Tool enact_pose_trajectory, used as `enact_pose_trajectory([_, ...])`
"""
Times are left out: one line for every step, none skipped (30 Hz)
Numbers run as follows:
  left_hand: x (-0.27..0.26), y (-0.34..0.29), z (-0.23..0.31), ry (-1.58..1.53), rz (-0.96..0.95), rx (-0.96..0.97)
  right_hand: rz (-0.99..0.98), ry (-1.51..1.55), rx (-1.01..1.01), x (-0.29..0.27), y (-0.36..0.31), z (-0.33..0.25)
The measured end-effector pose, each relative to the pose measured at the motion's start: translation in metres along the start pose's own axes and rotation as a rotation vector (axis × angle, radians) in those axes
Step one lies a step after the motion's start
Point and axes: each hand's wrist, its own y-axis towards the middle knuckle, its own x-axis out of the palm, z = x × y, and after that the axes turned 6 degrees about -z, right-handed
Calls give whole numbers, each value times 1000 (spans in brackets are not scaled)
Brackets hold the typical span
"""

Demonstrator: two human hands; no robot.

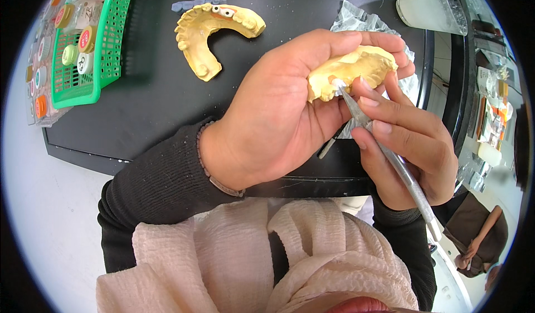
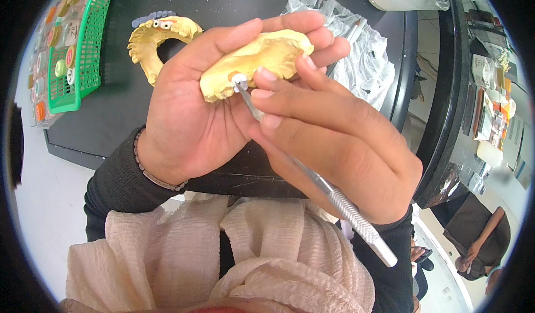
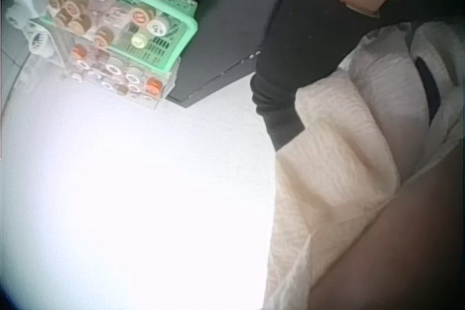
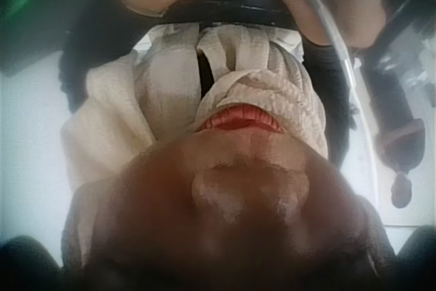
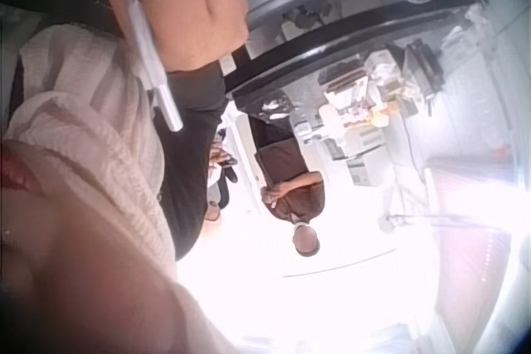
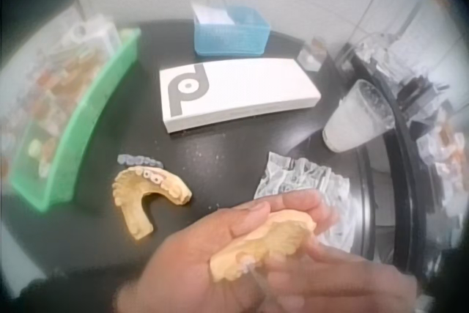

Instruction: The person uses a metal sculpting tool to carve and shape a yellow dental model held in their left hand. They work on the gum and tooth areas of the model, occasionally rotating it to access different angles. A second dental model is visible on the table, and the person briefly writes on the model with a marker before resuming sculpting.

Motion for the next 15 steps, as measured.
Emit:
enact_pose_trajectory([0,0,0,-4,2,-2,-10,4,-4,-1,0,0])
enact_pose_trajectory([-1,0,0,-7,4,-3,-13,13,-7,-1,0,1])
enact_pose_trajectory([-1,0,0,-12,6,-7,-15,21,-8,-1,0,1])
enact_pose_trajectory([-1,0,0,-15,7,-12,-9,34,-7,-1,0,1])
enact_pose_trajectory([-1,0,0,-17,7,-16,0,41,-5,-1,-1,1])
enact_pose_trajectory([-1,0,0,-18,7,-20,7,49,-4,0,-1,2])
enact_pose_trajectory([-1,0,0,-19,8,-22,17,52,-2,1,-1,1])
enact_pose_trajectory([-1,-1,0,-20,9,-26,21,51,0,1,-1,1])
enact_pose_trajectory([-1,0,1,-22,11,-27,25,51,1,1,-1,1])
enact_pose_trajectory([-1,0,1,-25,12,-28,25,48,1,1,0,1])
enact_pose_trajectory([-1,0,1,-28,13,-29,21,49,0,1,0,1])
enact_pose_trajectory([-1,0,1,-32,14,-28,18,51,-2,1,0,1])
enact_pose_trajectory([-1,-1,1,-35,15,-28,12,57,-6,1,0,1])
enact_pose_trajectory([-1,-1,1,-38,16,-27,12,60,-8,1,0,1])
enact_pose_trajectory([0,0,1,-41,18,-29,13,63,-10,1,0,2])
